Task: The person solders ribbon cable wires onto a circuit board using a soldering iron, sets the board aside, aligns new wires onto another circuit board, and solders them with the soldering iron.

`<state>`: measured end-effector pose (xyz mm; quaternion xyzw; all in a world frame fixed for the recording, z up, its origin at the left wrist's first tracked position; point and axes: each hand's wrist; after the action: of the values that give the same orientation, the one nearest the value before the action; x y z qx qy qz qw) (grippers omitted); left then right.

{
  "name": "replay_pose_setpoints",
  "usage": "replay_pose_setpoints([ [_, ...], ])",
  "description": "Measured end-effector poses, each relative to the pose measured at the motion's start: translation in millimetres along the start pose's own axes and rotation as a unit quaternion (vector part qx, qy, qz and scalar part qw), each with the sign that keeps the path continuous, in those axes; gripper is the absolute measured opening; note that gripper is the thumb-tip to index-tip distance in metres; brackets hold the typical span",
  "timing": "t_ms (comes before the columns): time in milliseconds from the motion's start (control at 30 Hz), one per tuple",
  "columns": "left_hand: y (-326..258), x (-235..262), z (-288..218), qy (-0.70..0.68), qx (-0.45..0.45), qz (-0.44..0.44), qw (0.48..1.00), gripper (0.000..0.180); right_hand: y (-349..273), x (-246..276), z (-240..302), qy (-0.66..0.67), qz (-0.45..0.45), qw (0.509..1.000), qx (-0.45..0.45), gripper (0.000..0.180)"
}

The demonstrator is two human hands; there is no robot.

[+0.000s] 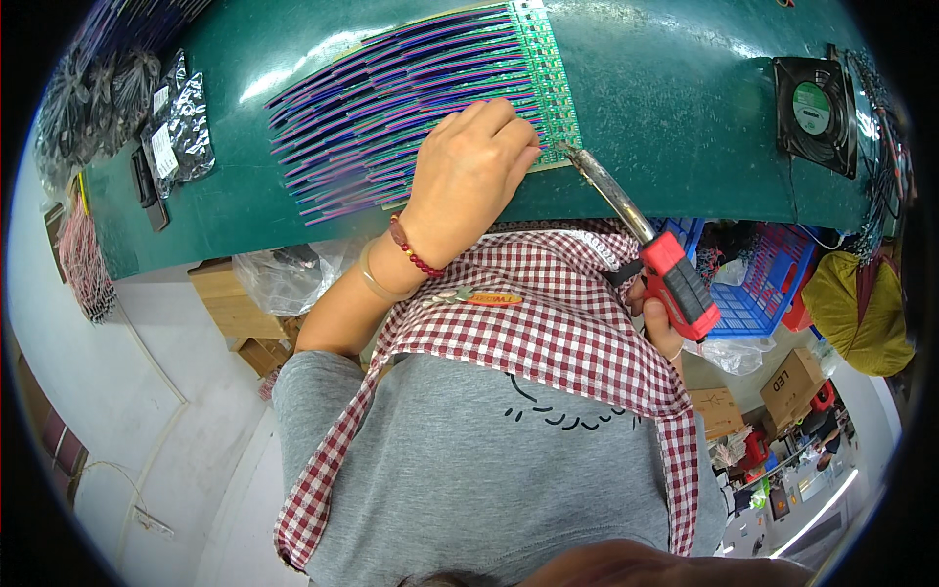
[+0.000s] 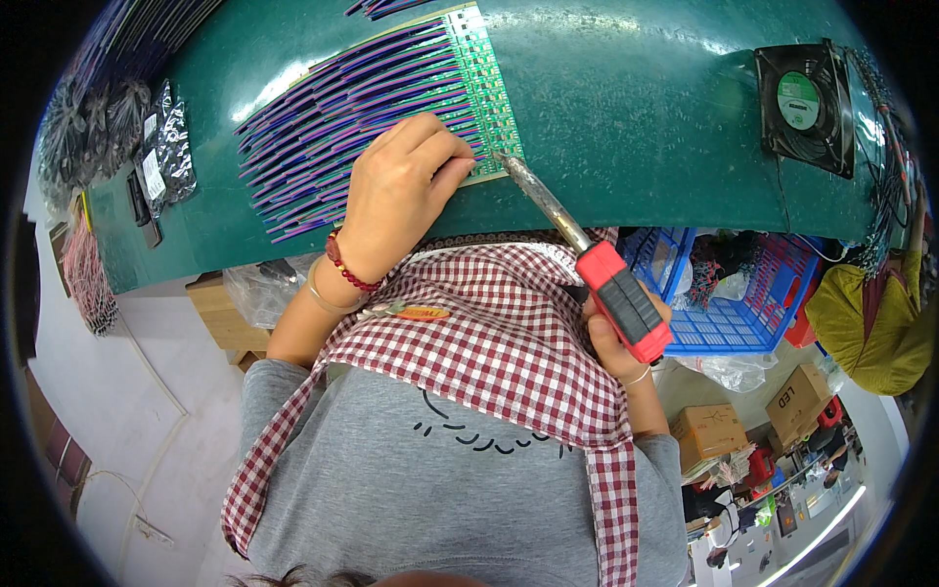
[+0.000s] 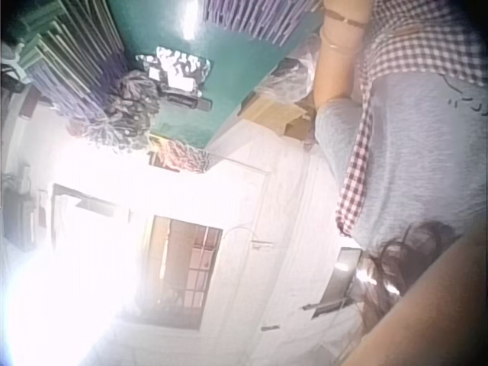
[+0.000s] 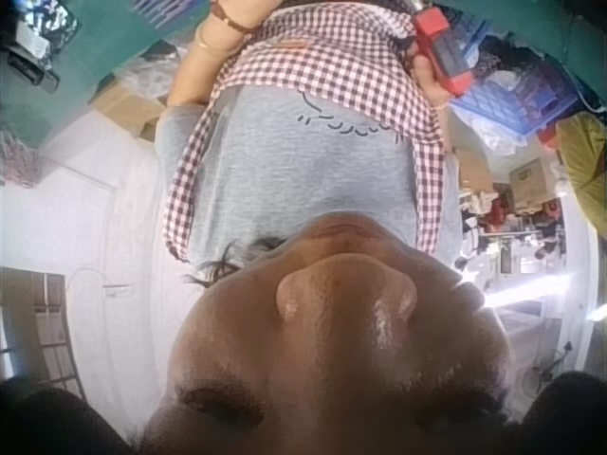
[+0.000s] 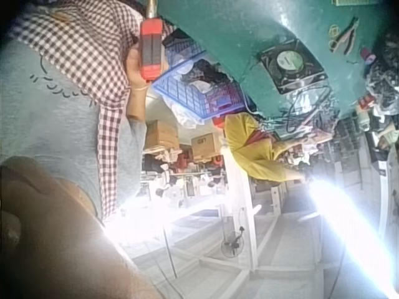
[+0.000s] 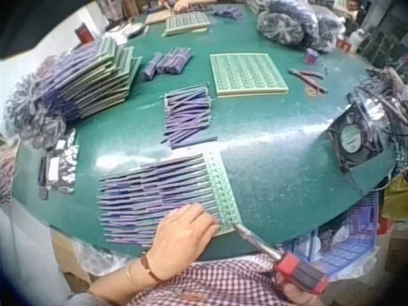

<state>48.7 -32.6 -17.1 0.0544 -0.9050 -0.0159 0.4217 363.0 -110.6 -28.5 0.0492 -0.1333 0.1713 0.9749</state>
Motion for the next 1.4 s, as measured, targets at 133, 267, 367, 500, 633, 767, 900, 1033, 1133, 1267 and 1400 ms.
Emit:
replay_pose_setpoints([
  [133, 2.2, -0.1, -2.7, 0.002, 0.003, -0.001, 1.000, 0.010, 8.3, 6.6, 3.5, 0.029, 0.004, 1.000, 0.004, 0.029],
  [267, 4.2, 2.4, -6.1, -0.010, -0.008, -0.002, 1.000, 0.009, -3.8, 13.3, 1.1, -0.070, -0.041, 0.996, 0.044, 0.042],
  [367, 5.2, 1.3, -7.4, 0.008, -0.003, 0.012, 1.000, 0.010, 18.7, 10.5, 24.4, 0.102, -0.161, 0.981, 0.047, 0.065],
  [500, -0.7, 6.8, -6.8, 0.013, 0.014, 0.020, 1.000, 0.010, 57.0, 51.2, 40.9, 0.103, -0.322, 0.931, 0.141, 0.069],
  [633, -4.9, 6.7, -7.2, 0.015, -0.002, 0.017, 1.000, 0.010, 86.0, 97.1, 51.5, 0.071, -0.395, 0.885, 0.234, 0.048],
  [767, -3.4, 3.1, -5.0, 0.067, -0.009, 0.025, 0.997, 0.011, 111.3, 132.1, 24.5, -0.019, -0.479, 0.842, 0.246, 0.033],
  [900, -14.4, 1.6, -10.2, 0.103, 0.001, 0.008, 0.995, 0.012, 144.4, 168.6, -15.8, -0.171, -0.451, 0.876, -0.011, 0.026],
  [1033, -10.5, -2.4, -15.1, 0.155, -0.002, -0.011, 0.988, 0.011, 128.6, 132.2, 19.9, -0.104, -0.500, 0.843, 0.169, 0.026],
  [1133, -3.7, -4.9, -15.4, 0.096, -0.010, -0.038, 0.995, 0.013, 104.1, 100.0, 41.9, 0.057, -0.438, 0.866, 0.237, 0.042],
  [1267, -6.2, -9.7, -8.6, 0.080, 0.017, -0.042, 0.996, 0.014, 66.5, 44.1, 36.3, 0.033, -0.225, 0.967, 0.116, 0.065],
  [1400, -7.9, -10.6, -8.6, 0.056, 0.015, -0.043, 0.997, 0.014, 23.2, 17.5, 13.4, 0.026, -0.114, 0.993, -0.014, 0.071],
])
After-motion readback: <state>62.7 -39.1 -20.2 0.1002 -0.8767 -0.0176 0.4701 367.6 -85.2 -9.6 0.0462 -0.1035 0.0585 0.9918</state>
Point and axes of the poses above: each hand's wrist, its own y-axis towards the middle knuckle, its own x-axis out of the back of the hand, z = x × y, and after that the axes turned 14 degrees about x, right-handed
